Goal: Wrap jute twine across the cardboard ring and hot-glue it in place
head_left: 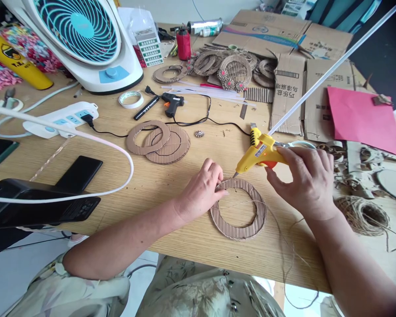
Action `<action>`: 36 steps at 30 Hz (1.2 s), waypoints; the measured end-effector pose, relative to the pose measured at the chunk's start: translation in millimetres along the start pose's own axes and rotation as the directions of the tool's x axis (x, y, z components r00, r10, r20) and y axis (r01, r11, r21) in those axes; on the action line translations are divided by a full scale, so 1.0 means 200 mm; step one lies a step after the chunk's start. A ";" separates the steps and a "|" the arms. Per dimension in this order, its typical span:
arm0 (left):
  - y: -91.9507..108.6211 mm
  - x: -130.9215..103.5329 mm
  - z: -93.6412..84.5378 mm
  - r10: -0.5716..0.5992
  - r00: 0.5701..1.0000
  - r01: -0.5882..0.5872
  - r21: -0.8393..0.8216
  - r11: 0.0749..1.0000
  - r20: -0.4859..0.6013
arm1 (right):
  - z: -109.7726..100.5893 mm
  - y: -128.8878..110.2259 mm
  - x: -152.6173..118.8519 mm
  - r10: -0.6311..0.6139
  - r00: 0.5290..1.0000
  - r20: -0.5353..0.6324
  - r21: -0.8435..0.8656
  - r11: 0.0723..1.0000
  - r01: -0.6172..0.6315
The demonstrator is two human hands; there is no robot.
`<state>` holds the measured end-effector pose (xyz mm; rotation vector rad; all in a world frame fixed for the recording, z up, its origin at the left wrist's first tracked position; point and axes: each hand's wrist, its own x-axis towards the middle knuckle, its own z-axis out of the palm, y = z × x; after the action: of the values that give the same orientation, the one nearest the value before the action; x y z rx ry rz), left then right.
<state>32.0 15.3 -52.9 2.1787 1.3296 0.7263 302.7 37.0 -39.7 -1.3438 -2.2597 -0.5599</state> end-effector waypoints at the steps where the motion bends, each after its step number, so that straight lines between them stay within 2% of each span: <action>1: 0.00 0.00 0.00 0.001 1.000 -0.001 0.002 1.000 -0.002 | 0.00 0.00 0.00 -0.011 1.000 -0.002 -0.004 1.000 0.011; 6: -0.01 0.00 0.01 0.011 1.000 -0.011 0.007 1.000 -0.006 | -0.02 -0.03 0.01 -0.055 0.998 -0.022 -0.002 0.998 0.055; 15: -0.01 0.00 0.01 0.010 1.000 -0.010 0.029 1.000 -0.013 | -0.01 -0.04 0.04 -0.156 0.976 -0.150 -0.090 0.986 0.144; 26: 0.00 0.00 0.01 0.001 1.000 -0.001 0.044 0.999 -0.005 | -0.03 -0.05 0.05 -0.195 0.964 -0.182 -0.140 0.975 0.171; 36: 0.00 0.00 0.01 0.018 1.000 -0.017 0.048 0.999 -0.015 | -0.04 -0.05 0.04 -0.209 0.958 -0.195 -0.107 0.976 0.192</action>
<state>32.4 14.7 -54.8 2.2286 1.3503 0.7265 291.2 33.9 -30.2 -1.0468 -2.2352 -0.8351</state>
